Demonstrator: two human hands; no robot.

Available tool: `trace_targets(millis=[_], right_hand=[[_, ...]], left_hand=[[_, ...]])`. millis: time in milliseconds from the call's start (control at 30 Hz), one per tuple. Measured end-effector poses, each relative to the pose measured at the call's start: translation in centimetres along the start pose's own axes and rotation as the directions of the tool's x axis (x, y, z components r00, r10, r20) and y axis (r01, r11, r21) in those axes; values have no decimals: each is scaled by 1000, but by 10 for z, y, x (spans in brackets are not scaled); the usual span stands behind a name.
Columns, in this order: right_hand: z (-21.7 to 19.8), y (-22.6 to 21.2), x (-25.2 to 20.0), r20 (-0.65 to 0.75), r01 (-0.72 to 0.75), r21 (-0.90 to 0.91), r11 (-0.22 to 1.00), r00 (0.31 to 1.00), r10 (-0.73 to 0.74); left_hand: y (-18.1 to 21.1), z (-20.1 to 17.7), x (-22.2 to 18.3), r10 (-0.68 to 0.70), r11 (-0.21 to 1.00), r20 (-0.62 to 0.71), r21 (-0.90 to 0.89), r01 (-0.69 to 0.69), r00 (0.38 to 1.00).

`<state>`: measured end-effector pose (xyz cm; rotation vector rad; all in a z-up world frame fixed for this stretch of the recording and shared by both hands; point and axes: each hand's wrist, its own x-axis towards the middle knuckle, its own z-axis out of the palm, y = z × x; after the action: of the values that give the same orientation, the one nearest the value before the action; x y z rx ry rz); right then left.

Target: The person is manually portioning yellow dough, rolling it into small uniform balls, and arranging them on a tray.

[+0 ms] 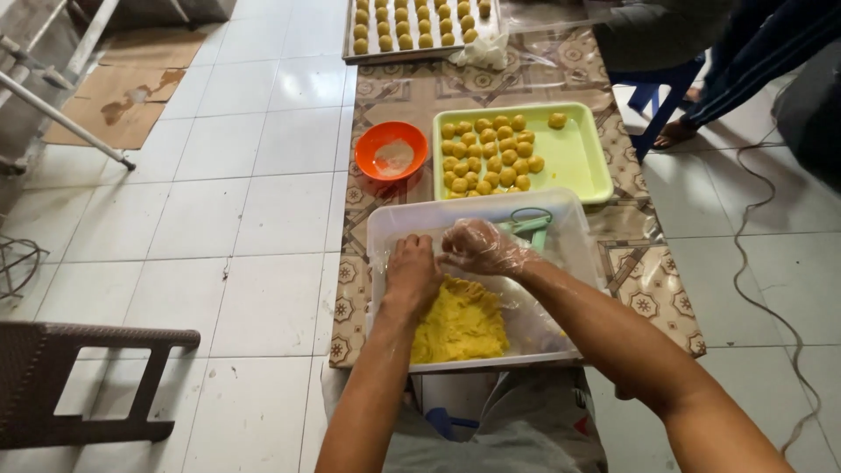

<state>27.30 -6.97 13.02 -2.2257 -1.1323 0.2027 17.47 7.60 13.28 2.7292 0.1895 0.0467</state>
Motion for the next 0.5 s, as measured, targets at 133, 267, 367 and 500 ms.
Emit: trace_targets(millis=[133,267,367,500], right_hand=[[29,25,2,-20,-147,-163,976,989,145],[46,30,2,-229,-75,-302,950,973,4],[31,27,5,-182,-100,-259,961,982,53],[47,90,23,-246,429,-761,487,503,-829]], left_hand=[[-5,14,7,-36,999,28,7,36,999],[0,1,-2,-103,991,18,-80,104,995],[0,2,-3,-134,986,44,-98,138,990],[-10,15,0,-138,982,48,-122,143,989]])
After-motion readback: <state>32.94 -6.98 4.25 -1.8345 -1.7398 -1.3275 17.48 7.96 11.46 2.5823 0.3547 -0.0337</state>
